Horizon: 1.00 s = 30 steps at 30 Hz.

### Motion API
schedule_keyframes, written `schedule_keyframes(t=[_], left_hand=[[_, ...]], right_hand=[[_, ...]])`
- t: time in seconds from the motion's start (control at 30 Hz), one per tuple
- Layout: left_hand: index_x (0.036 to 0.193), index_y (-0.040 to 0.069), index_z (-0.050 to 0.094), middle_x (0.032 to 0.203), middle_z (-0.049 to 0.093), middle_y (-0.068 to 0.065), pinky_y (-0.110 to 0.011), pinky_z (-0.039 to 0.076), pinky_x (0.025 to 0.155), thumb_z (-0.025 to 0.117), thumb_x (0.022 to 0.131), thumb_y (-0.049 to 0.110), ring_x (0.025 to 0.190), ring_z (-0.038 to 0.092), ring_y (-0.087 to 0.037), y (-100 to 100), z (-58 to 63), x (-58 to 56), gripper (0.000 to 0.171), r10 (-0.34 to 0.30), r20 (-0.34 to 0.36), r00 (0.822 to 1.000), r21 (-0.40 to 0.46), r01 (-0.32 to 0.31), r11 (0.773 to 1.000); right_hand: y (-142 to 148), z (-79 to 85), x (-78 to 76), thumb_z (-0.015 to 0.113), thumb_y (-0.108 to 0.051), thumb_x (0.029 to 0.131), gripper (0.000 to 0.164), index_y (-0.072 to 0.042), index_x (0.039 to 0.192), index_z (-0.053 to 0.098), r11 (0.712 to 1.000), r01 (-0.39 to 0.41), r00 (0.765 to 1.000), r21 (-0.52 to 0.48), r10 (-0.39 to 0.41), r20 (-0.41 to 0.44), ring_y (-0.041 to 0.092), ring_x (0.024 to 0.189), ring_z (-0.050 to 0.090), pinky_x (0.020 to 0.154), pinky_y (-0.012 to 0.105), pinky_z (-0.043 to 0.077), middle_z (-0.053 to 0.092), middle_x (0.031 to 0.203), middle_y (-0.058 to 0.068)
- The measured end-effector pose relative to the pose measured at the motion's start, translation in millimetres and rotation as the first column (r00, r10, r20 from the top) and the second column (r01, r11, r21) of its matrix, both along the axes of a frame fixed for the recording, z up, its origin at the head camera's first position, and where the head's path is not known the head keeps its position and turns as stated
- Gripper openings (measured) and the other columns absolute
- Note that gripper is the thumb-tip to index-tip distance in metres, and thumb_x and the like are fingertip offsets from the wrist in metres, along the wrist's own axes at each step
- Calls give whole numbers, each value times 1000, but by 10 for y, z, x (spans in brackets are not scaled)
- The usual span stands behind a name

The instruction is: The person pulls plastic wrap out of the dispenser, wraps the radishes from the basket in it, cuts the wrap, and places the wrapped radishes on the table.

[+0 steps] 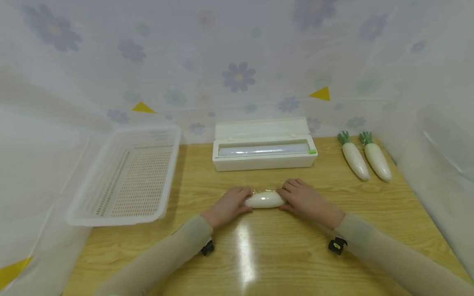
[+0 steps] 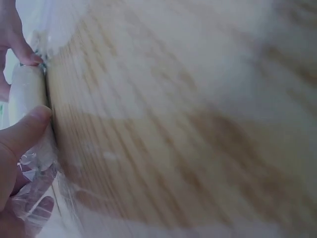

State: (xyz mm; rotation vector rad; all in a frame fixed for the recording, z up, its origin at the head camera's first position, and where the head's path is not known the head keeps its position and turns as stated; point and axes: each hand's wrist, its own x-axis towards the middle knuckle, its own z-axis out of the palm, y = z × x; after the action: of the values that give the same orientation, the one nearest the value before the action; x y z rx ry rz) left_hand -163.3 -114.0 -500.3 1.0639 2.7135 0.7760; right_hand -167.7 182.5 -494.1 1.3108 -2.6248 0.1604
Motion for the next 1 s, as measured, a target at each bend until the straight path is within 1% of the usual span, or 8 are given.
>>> schedule_keyframes(t=[0.13,0.23,0.33,0.53,0.63,0.77,0.93,1.0], left_hand=[[132,7,66,126,71,-10,-45,47,109,72,99,30,117,63,-27,-40,-3,-27,41,-22,-89,996,-32,20,999],[135,4,66,122,71,-11,-44,49,106,72,100,30,114,63,-27,-56,18,-47,44,-32,-128,991,-49,25,998],[137,2,65,118,69,-11,-42,50,101,72,100,27,109,61,-26,-50,39,-66,45,-36,-162,986,-76,24,997],[144,0,58,117,62,-9,-40,49,100,67,103,37,108,54,-23,7,85,-89,56,-75,-216,974,-253,19,967],[145,-2,56,116,61,-10,-38,50,96,66,102,38,106,54,-22,18,99,-93,59,-75,-183,980,-268,23,963],[145,-3,55,113,63,-13,-37,52,92,68,103,28,102,58,-24,-19,104,-96,54,-37,-86,996,-193,20,981],[142,3,59,125,68,-14,-42,52,103,68,103,25,114,65,-28,-108,100,-49,46,-64,51,997,-99,68,993],[141,6,58,130,68,-12,-41,51,106,67,104,27,118,64,-26,-137,85,-33,44,-74,79,994,-76,80,994]], right_hand=[[46,-52,-73,83,-33,89,52,0,127,68,996,-14,999,-84,17,37,25,100,63,93,47,52,71,107,8],[80,-82,-132,83,-32,89,47,-4,124,68,992,-44,999,-118,45,1,24,97,63,92,47,50,72,105,5],[81,-75,-164,82,-35,90,46,-4,122,71,994,-64,996,-89,58,-69,26,100,62,93,48,50,73,106,6],[62,-11,-160,84,-44,86,56,0,119,71,999,-35,991,42,40,-126,29,103,61,92,48,51,69,106,11],[55,-7,-172,86,-41,86,53,0,115,70,997,-32,992,70,40,-123,28,101,61,90,46,53,67,103,10],[35,-5,-215,83,-40,89,47,-1,110,69,995,-69,992,67,76,-98,27,100,60,89,44,52,67,101,9],[74,16,-214,78,-44,90,42,-5,100,70,984,-155,987,83,158,-26,24,95,61,84,42,53,69,96,6],[103,24,-201,77,-45,90,39,-7,98,71,981,-178,984,80,180,-12,22,92,61,82,41,53,69,95,4]])
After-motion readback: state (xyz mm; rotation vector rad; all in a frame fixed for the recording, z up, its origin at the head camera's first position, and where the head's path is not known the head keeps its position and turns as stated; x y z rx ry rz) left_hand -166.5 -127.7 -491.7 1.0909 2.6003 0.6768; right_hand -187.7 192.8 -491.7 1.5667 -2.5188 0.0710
